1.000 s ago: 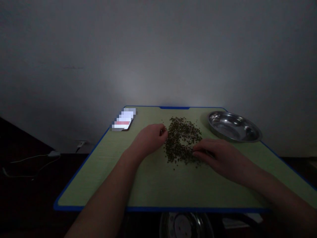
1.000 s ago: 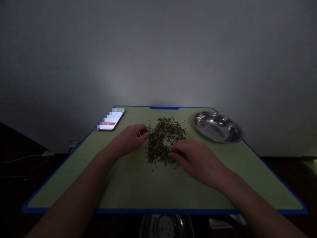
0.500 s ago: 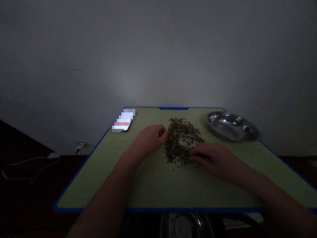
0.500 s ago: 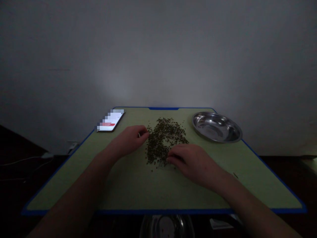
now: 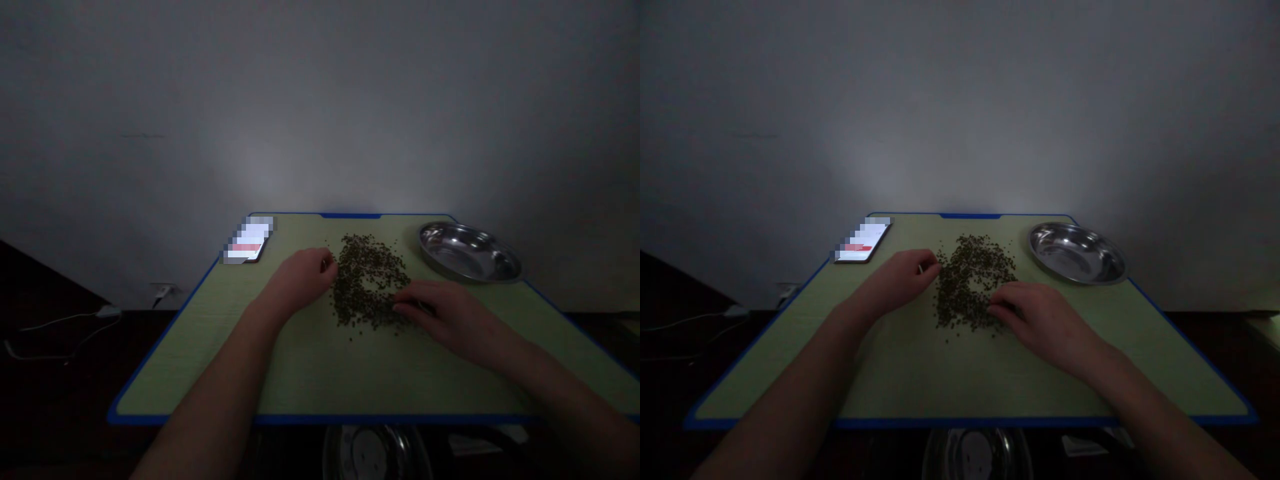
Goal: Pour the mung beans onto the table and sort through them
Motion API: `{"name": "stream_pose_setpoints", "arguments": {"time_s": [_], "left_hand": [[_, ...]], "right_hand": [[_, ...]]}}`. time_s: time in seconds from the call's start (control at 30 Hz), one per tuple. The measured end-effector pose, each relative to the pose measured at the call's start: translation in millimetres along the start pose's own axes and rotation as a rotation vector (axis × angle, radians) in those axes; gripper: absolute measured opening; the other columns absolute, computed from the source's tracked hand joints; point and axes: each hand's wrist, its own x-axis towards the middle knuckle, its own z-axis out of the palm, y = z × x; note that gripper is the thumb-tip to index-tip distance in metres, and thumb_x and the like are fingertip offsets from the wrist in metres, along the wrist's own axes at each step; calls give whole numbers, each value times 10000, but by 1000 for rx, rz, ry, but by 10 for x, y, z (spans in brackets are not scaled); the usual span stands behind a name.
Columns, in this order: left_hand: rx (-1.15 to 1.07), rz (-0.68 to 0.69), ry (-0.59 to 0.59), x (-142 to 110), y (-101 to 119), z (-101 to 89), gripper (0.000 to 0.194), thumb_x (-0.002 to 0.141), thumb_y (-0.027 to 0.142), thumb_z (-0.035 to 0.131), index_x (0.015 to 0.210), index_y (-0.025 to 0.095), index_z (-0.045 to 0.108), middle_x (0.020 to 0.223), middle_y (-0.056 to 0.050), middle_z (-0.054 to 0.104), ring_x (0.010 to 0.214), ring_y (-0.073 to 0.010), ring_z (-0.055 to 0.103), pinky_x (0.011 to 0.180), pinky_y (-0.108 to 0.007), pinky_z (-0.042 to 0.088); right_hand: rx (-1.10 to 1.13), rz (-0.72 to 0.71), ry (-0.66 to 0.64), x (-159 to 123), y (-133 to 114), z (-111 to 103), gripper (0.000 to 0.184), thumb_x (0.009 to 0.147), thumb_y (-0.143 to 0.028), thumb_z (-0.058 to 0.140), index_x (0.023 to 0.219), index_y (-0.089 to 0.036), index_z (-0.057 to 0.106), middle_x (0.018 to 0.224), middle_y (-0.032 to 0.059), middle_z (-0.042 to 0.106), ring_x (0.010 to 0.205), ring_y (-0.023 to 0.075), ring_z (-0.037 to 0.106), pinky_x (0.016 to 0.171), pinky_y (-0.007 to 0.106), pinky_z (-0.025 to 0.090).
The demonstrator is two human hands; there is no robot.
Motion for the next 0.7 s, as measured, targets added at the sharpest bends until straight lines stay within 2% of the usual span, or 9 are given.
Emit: {"name": "stream_pose_setpoints", "arguments": {"time_s": [0.7], "left_hand": [[-3,10,-11,1,1,-2,246,872,327,447,797,186,634,791,-66,686,666,-167,571,606,-296,389]], "right_hand": [[38,-12,-50,-31,35,1,211,942,-331,484,897,-220,656,820,36,679,735,175,608,656,300,440]]}}
